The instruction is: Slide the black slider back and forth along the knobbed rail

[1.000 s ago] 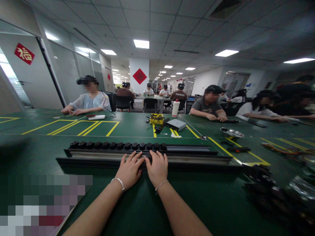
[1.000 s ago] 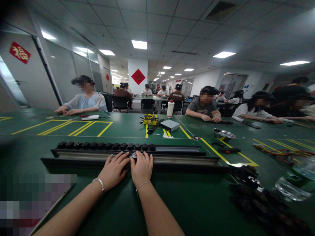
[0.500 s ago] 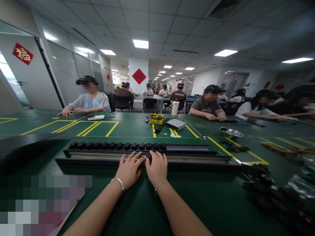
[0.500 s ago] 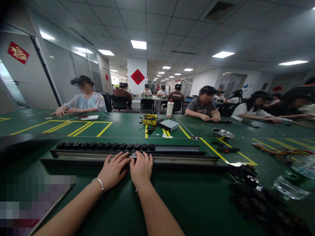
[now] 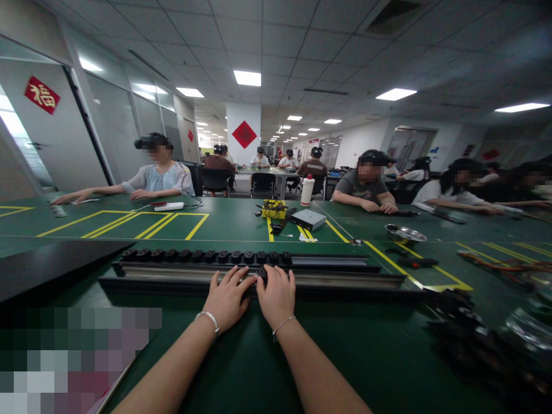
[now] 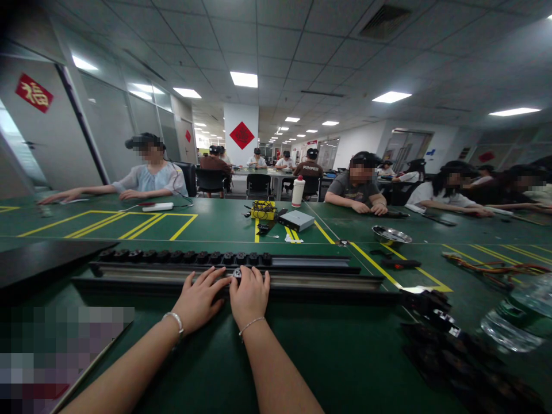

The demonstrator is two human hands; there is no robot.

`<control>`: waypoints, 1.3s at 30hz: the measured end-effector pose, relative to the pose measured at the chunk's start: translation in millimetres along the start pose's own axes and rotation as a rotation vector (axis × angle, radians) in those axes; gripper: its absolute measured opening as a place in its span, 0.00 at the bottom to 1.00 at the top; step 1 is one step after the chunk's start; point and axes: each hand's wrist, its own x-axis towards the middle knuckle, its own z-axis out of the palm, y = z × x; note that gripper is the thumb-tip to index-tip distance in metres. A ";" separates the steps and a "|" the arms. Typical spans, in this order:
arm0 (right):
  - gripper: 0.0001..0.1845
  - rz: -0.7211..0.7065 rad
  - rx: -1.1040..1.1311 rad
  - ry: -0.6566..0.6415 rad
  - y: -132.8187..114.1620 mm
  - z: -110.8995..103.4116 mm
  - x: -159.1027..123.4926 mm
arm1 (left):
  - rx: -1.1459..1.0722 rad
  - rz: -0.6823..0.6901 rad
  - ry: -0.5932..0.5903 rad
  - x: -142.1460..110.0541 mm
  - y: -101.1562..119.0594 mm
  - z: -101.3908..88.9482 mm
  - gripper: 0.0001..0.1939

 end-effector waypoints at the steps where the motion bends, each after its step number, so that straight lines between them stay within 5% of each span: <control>1: 0.19 -0.001 0.002 0.001 0.2 0.3 0.0 | -0.004 0.001 0.004 -0.1 -0.2 0.4 0.26; 39: 0.18 0.005 0.013 0.011 2.7 -1.8 2.1 | 0.004 -0.012 0.003 0.7 1.3 1.8 0.25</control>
